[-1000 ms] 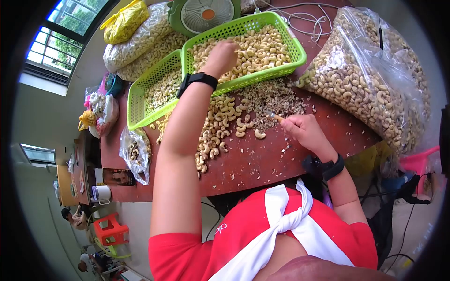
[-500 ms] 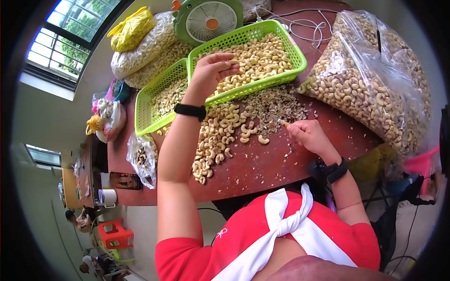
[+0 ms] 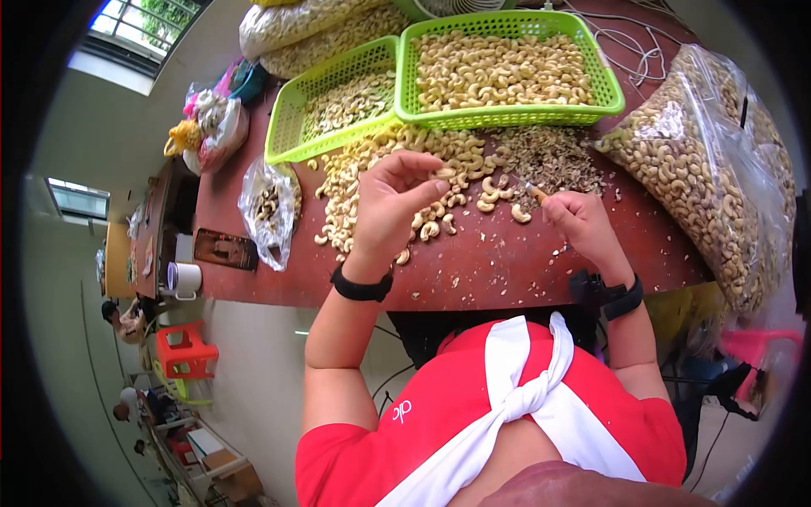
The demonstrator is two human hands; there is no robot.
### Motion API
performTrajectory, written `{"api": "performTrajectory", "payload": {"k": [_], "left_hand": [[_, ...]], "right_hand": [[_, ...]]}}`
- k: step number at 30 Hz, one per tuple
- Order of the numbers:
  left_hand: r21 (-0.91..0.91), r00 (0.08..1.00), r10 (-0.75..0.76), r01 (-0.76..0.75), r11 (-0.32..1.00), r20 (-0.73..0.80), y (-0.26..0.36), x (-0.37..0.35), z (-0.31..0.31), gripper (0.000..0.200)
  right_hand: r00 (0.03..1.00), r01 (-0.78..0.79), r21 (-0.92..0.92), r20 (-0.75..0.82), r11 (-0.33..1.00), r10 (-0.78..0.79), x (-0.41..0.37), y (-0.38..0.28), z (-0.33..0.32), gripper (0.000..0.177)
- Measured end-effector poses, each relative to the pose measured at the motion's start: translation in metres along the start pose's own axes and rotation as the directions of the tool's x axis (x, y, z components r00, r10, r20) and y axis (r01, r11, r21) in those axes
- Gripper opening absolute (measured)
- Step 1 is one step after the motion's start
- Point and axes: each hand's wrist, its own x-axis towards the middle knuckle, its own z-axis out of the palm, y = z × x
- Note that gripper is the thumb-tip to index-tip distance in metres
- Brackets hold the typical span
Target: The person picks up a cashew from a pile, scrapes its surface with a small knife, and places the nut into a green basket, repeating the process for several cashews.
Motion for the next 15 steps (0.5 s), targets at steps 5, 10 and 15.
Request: {"api": "performTrajectory", "payload": {"k": [5, 10, 15], "left_hand": [[-0.212, 0.996, -0.067, 0.054, 0.976, -0.055, -0.020, -0.030, 0.007, 0.022], [-0.251, 0.993, -0.075, 0.050, 0.967, -0.090, -0.038, -0.039, 0.009, 0.030], [-0.375, 0.985, -0.122, 0.068, 0.924, -0.120, -0.049, -0.039, 0.014, 0.036]], "right_hand": [[0.997, 0.038, -0.080, 0.074, 0.996, -0.032, 0.005, -0.012, 0.018, 0.032], [0.994, 0.048, -0.145, 0.100, 0.988, -0.034, 0.005, -0.019, 0.028, 0.032], [0.989, 0.119, -0.113, 0.107, 0.986, -0.107, 0.007, -0.018, 0.035, 0.032]]}}
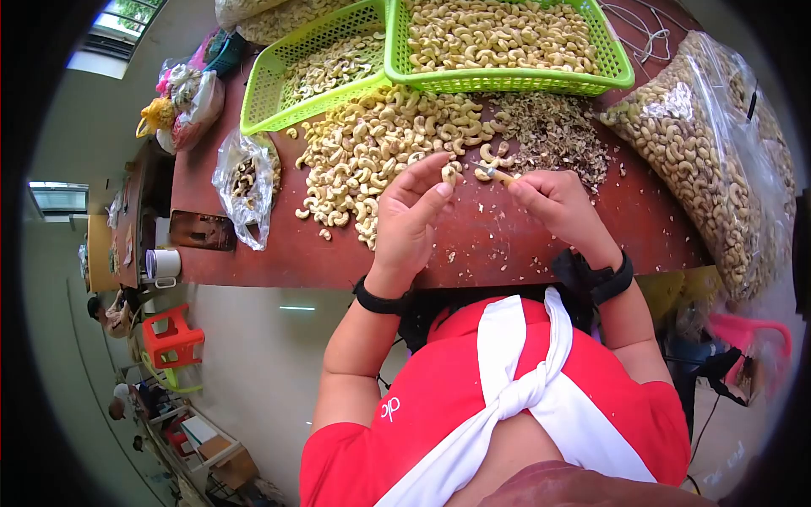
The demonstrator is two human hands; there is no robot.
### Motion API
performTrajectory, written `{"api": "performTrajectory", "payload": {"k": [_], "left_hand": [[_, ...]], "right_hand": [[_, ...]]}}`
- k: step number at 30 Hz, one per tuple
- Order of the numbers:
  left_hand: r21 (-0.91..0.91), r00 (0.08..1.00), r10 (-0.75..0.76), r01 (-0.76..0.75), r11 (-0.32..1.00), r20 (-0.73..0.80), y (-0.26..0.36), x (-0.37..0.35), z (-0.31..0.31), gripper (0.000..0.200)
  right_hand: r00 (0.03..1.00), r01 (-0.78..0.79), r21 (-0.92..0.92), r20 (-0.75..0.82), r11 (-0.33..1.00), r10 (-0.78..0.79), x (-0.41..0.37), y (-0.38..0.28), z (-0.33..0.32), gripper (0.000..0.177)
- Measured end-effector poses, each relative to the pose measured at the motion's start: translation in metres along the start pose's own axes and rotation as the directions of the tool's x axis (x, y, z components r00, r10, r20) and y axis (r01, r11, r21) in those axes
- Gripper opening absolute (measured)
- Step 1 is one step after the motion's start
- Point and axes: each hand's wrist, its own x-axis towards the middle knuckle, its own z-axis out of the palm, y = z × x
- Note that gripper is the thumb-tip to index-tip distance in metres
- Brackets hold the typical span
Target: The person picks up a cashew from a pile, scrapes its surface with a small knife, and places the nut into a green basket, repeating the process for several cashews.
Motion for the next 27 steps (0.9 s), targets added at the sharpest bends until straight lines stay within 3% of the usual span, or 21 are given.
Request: {"api": "performTrajectory", "payload": {"k": [7, 13, 16, 21, 27], "left_hand": [[-0.126, 0.992, -0.119, 0.123, 0.984, 0.044, -0.009, -0.002, 0.003, 0.021], [-0.161, 0.987, -0.159, 0.154, 0.975, -0.019, -0.015, -0.003, 0.013, 0.018], [-0.192, 0.988, -0.150, 0.138, 0.972, -0.047, -0.017, -0.003, 0.016, 0.017], [-0.233, 0.991, -0.103, 0.080, 0.969, -0.090, -0.019, -0.003, 0.019, 0.014], [-0.242, 0.987, -0.047, 0.008, 0.970, -0.156, -0.023, -0.001, 0.019, 0.010]], "right_hand": [[0.999, -0.040, -0.018, 0.010, 0.999, 0.041, 0.005, -0.001, 0.004, 0.030], [0.992, 0.091, 0.019, -0.092, 0.996, -0.089, 0.008, -0.004, 0.018, 0.027], [0.991, 0.091, -0.092, -0.086, 0.992, -0.099, 0.010, -0.004, 0.022, 0.026], [0.941, 0.245, -0.316, -0.150, 0.917, -0.303, 0.013, 0.002, 0.032, 0.027], [0.923, 0.275, -0.410, -0.142, 0.870, -0.359, 0.014, 0.001, 0.038, 0.024]]}}
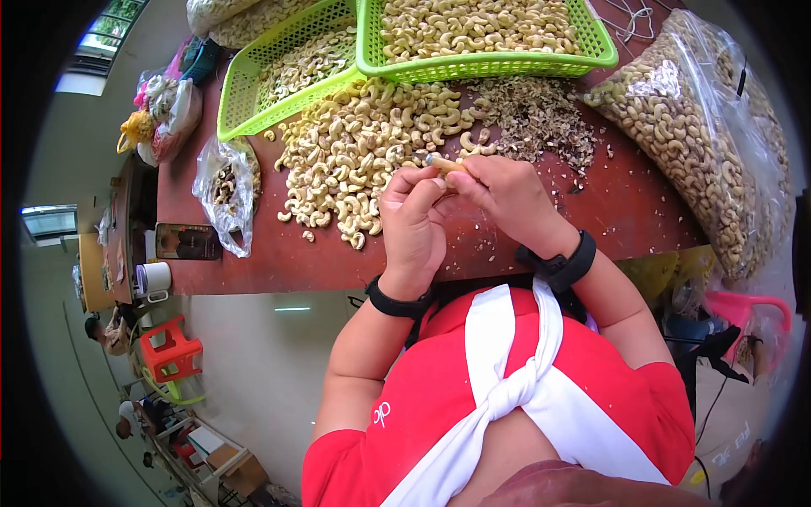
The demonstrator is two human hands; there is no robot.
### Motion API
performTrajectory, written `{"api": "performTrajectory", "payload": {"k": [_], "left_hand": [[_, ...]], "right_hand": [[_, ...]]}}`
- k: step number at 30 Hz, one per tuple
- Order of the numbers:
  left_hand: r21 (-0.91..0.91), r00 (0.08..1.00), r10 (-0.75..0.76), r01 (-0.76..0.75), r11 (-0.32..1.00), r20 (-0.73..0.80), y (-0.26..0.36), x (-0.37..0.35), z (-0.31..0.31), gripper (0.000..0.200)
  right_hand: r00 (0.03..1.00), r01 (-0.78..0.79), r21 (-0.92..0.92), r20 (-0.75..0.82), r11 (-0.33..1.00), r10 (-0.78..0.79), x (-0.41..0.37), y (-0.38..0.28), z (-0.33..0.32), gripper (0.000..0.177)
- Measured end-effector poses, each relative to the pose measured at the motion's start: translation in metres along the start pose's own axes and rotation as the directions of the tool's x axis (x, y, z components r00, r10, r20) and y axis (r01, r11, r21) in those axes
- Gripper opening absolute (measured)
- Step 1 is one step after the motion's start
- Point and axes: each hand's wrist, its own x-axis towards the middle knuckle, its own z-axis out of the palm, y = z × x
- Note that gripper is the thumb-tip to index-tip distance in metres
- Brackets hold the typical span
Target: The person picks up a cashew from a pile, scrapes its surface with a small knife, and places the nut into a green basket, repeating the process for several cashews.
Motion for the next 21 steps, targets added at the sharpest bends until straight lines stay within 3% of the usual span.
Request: {"api": "performTrajectory", "payload": {"k": [5, 12, 15, 21], "left_hand": [[0.003, 0.994, 0.108, -0.108, 0.994, -0.033, -0.008, 0.005, -0.005, 0.009], [0.048, 0.995, 0.091, -0.089, 0.995, -0.040, -0.008, 0.008, -0.004, 0.009], [0.006, 0.998, 0.045, -0.045, 0.999, -0.038, -0.007, 0.009, -0.002, 0.013], [-0.042, 0.971, -0.235, 0.236, 0.971, 0.038, 0.002, 0.010, 0.003, 0.012]], "right_hand": [[1.000, -0.006, -0.019, -0.006, 1.000, 0.006, 0.000, 0.000, 0.006, 0.026], [0.999, -0.046, 0.024, 0.017, 0.999, 0.046, 0.001, 0.004, 0.009, 0.028], [0.996, -0.093, 0.131, 0.010, 0.987, 0.093, 0.000, 0.009, 0.011, 0.027], [0.983, -0.180, 0.263, 0.018, 0.948, 0.182, 0.004, 0.014, -0.003, 0.027]]}}
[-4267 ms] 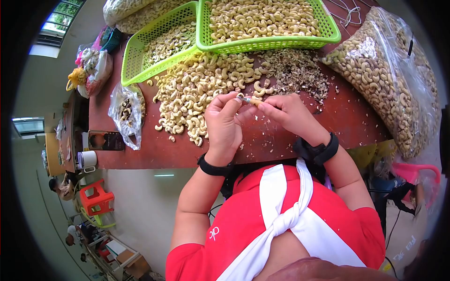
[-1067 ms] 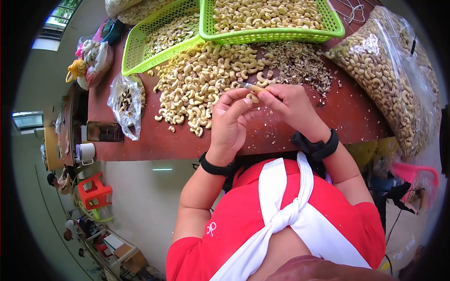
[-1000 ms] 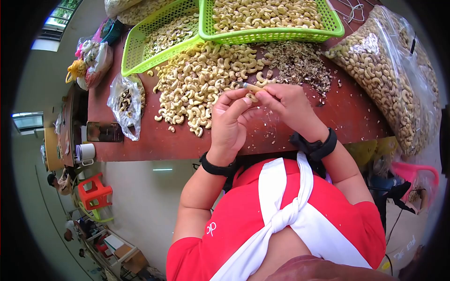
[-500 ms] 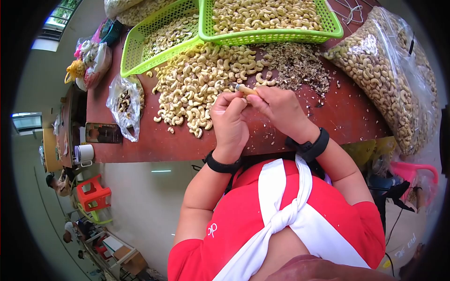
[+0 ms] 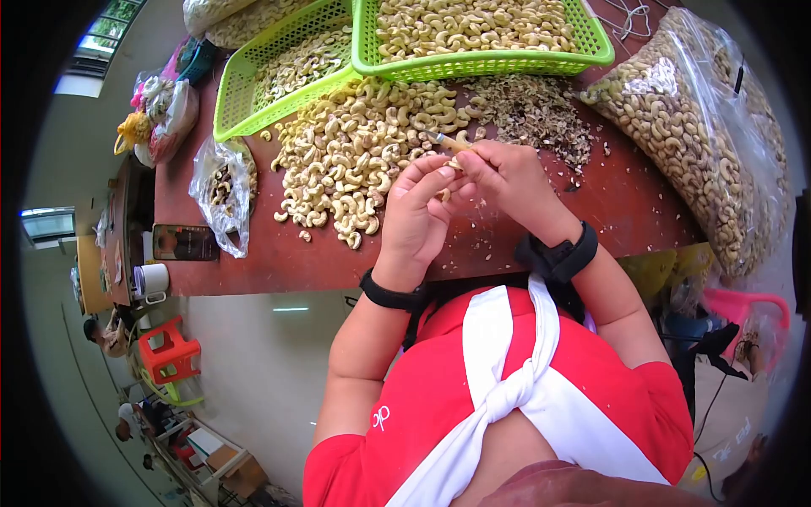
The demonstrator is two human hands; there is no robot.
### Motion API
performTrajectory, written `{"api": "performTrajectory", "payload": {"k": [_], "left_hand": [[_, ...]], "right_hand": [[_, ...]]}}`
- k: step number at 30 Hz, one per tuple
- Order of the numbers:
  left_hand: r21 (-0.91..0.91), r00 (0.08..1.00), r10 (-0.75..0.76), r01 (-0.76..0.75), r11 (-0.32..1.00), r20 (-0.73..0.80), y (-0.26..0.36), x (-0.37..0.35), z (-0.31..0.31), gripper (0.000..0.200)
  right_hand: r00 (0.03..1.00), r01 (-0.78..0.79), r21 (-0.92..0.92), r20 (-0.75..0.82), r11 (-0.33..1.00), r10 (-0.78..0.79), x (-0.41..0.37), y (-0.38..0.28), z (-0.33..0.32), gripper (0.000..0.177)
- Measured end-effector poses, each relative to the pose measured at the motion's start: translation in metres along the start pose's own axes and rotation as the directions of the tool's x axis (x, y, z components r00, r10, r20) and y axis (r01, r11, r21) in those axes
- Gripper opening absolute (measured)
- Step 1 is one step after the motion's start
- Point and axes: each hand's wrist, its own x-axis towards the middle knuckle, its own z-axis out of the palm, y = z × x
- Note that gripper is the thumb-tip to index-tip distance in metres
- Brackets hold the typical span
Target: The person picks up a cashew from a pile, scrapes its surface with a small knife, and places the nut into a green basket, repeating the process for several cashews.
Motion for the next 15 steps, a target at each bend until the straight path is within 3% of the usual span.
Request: {"api": "performTrajectory", "payload": {"k": [7, 9, 11, 13, 15], "left_hand": [[0.020, 0.998, -0.066, 0.066, 0.998, 0.013, 0.005, -0.001, -0.004, 0.004], [0.073, 0.997, -0.068, 0.066, 0.995, 0.024, 0.012, 0.001, -0.008, 0.002], [0.148, 0.995, 0.021, -0.035, 0.988, 0.099, 0.038, 0.013, -0.017, 0.007], [0.179, 0.940, 0.308, -0.332, 0.926, 0.148, 0.086, 0.032, -0.009, 0.018], [0.512, 0.806, 0.579, -0.448, 0.733, -0.122, 0.129, 0.054, -0.003, 0.043]], "right_hand": [[0.998, -0.052, 0.017, -0.039, 0.998, 0.053, 0.003, 0.003, -0.016, 0.028], [0.985, -0.166, 0.012, -0.055, 0.986, 0.166, 0.003, 0.005, -0.024, 0.031], [0.983, -0.164, 0.050, -0.068, 0.985, 0.168, 0.001, 0.011, -0.032, 0.033], [0.970, -0.218, 0.049, -0.095, 0.975, 0.222, 0.001, 0.016, -0.039, 0.034], [0.979, -0.158, 0.048, -0.125, 0.986, 0.163, -0.001, 0.017, -0.040, 0.034]]}}
